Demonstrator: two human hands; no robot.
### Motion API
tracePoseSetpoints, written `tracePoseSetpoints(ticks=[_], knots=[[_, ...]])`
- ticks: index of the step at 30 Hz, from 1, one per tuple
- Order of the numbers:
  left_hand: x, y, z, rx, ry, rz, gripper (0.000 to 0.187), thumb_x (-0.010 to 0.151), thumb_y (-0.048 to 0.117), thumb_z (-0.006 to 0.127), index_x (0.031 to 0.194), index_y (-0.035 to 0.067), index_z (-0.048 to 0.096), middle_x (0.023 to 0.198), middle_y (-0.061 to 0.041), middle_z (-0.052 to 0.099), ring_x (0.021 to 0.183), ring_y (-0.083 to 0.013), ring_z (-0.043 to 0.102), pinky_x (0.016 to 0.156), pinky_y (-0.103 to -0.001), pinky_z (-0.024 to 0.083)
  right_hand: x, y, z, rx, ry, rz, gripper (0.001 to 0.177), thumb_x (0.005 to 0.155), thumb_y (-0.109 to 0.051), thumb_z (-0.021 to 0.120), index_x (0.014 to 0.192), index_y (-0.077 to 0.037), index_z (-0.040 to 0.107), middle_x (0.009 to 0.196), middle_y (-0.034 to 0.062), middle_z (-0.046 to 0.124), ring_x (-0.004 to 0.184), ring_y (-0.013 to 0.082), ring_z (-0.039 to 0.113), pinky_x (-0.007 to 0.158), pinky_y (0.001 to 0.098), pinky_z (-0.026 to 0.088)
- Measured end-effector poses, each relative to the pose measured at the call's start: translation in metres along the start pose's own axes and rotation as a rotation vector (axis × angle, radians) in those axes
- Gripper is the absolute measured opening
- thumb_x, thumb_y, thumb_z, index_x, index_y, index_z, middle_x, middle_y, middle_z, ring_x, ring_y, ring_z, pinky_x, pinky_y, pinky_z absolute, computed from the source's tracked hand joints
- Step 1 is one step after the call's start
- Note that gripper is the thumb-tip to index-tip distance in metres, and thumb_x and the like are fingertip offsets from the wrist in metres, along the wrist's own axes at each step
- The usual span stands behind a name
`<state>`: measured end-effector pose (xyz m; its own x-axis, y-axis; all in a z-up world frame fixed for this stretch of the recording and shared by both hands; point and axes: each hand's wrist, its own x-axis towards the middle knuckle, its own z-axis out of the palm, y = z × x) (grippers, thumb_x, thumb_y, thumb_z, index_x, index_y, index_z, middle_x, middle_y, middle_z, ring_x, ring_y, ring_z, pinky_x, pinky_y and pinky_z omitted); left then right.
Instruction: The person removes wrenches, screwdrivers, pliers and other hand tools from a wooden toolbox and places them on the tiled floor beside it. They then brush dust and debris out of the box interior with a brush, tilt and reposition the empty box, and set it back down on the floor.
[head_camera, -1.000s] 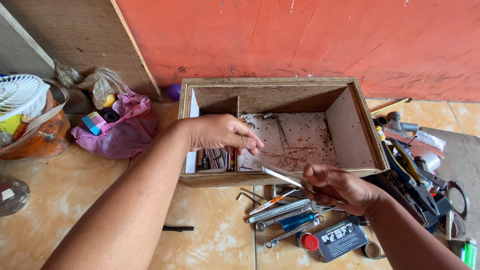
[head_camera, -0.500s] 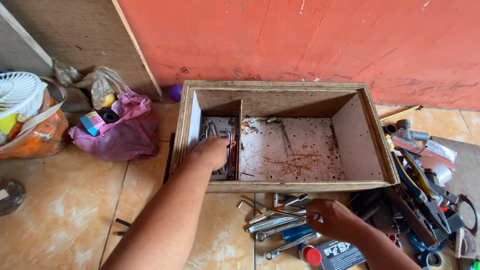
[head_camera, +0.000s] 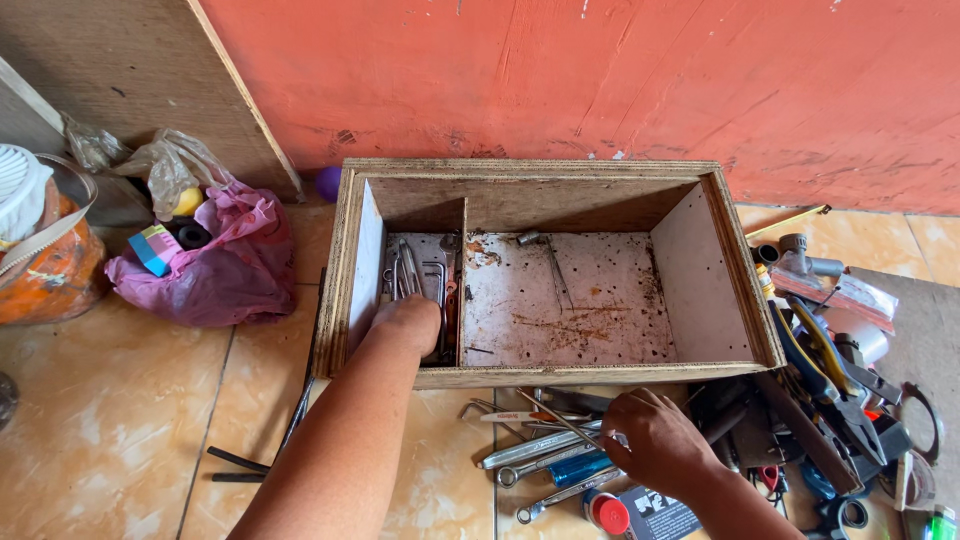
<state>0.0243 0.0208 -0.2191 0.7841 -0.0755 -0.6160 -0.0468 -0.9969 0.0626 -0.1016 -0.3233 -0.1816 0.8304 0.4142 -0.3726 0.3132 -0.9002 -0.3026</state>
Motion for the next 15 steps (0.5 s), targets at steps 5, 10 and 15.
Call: tracePoseSetpoints(ticks=[5, 10, 15], knots=[[-0.0024, 0.0000, -0.0014, 0.023, -0.018, -0.015, 0.022, 0.100, 0.008, 0.062, 0.118, 0.002, 0.070, 0.120, -0.016, 0.070, 0.111, -0.0280, 0.070, 0.101, -0.043, 0.056, -0.0024, -0.0030, -0.0032, 0.003, 0.023, -0.004, 0.014, 0.084, -0.025, 0.076, 0.092, -0.015, 0.075, 0.111, 0.0015, 0.072, 0.116, 0.0219, 0.060, 0.107, 0.0406, 0.043], [0.0026, -0.0017, -0.0011, -0.041, -0.053, -0.032, 0.017, 0.100, 0.009, 0.064, 0.114, 0.000, 0.070, 0.110, -0.016, 0.071, 0.101, -0.0248, 0.073, 0.099, -0.040, 0.058, -0.0032, -0.0048, -0.0059, 0.027, 0.040, -0.028, 0.012, 0.085, -0.024, 0.076, 0.091, -0.014, 0.073, 0.108, 0.0014, 0.072, 0.113, 0.0216, 0.061, 0.105, 0.0403, 0.044], [0.0028, -0.0038, 0.0017, -0.112, -0.005, -0.093, 0.018, 0.099, 0.012, 0.067, 0.113, 0.000, 0.070, 0.111, -0.017, 0.070, 0.100, -0.0246, 0.073, 0.095, -0.038, 0.061, -0.0051, -0.0024, -0.0051, 0.052, 0.037, -0.010, 0.008, 0.084, -0.020, 0.075, 0.090, -0.015, 0.073, 0.107, 0.0011, 0.071, 0.110, 0.0216, 0.062, 0.103, 0.0396, 0.047]])
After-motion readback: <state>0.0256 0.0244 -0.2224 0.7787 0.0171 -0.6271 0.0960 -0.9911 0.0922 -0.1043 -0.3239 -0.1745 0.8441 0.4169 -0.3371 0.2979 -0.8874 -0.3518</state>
